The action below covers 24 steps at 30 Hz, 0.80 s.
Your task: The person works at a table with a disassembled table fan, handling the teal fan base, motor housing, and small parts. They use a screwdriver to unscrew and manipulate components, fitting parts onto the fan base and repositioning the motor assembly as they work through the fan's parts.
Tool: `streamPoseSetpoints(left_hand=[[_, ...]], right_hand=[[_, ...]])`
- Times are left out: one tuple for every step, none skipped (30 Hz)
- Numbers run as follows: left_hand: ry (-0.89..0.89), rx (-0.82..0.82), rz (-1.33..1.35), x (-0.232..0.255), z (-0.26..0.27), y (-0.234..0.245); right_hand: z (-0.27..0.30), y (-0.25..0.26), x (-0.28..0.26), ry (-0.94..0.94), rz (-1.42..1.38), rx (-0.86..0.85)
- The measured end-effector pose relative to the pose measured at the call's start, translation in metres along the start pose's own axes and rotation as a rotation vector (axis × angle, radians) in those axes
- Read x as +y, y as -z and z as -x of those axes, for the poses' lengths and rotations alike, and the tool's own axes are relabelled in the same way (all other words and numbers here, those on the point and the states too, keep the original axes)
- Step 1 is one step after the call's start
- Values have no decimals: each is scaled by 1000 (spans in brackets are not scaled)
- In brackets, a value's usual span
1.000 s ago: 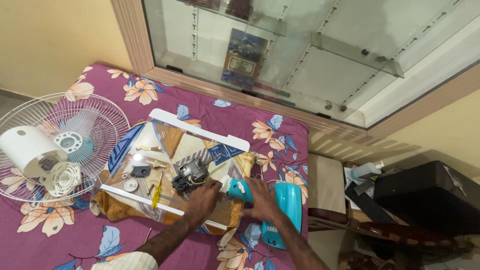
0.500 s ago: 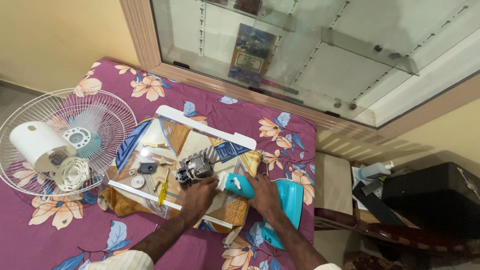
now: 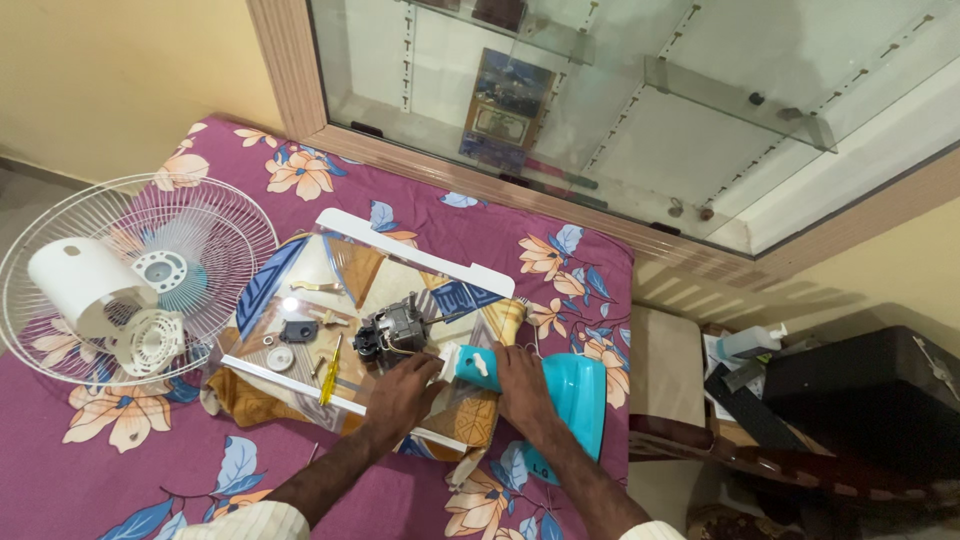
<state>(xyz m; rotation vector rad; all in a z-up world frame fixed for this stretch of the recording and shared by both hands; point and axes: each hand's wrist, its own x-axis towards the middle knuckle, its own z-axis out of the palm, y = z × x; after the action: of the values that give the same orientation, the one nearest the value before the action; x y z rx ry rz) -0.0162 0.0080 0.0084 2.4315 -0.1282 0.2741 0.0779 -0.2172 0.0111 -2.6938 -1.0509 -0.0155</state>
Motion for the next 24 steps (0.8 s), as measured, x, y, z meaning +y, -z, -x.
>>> streamPoseSetpoints(left_hand=[[9,-6,11,2,1,2],[19,-12,23,4,3,4],[27,-19,34,6,4,6],[17,-17,44,9,5,8],[6,-16,55,11,5,10],[-5,-15,65,13,6,12],[-20,-9,61,14,6,13],[-34,-2,57,15,7,14],[-47,5,54,17,7,15],[-48,-7,37,18,8,16],[-48,-18,18,20,8,16],[-48,-30,0,21,9,16],[-44,-11,-9,21,11,16],[-40,7,-18,21,13,17],[-34,25,-29,21,16,18],[-13,21,-51,21,19,18],[8,17,-72,21,22,17],[29,14,-93,20,25,16],[36,12,-97,19,27,16],[43,10,-100,18,30,16],[50,7,-101,17,36,16],[61,23,-99,16,42,16],[70,41,-97,14,47,17],[79,59,-96,12,53,19]], right_hand=[[0,-1,0,-7,-12,-5],[0,-1,1,-14,-25,-9],[0,-1,1,-21,-37,-13],[1,0,0,-23,-47,-24],[2,1,0,-25,-57,-34],[3,2,0,-27,-67,-45],[4,3,0,-39,-93,-45],[5,4,-1,-51,-120,-45],[7,5,-1,-62,-147,-45],[7,7,-2,-79,-161,-62],[7,8,-2,-96,-174,-79],[7,9,-2,-113,-188,-96],[7,11,-2,-122,-181,-107],[7,14,-2,-132,-175,-117],[7,16,-4,-140,-170,-128],[7,19,-6,-143,-163,-127],[7,22,-7,-147,-157,-127],[8,26,-9,-150,-151,-127],[9,30,-11,-126,-198,-55],[11,34,-14,-102,-246,17],[14,37,-17,-79,-293,87],[17,39,-22,-67,-299,150],[18,41,-27,-54,-305,214],[19,42,-33,-41,-311,278]])
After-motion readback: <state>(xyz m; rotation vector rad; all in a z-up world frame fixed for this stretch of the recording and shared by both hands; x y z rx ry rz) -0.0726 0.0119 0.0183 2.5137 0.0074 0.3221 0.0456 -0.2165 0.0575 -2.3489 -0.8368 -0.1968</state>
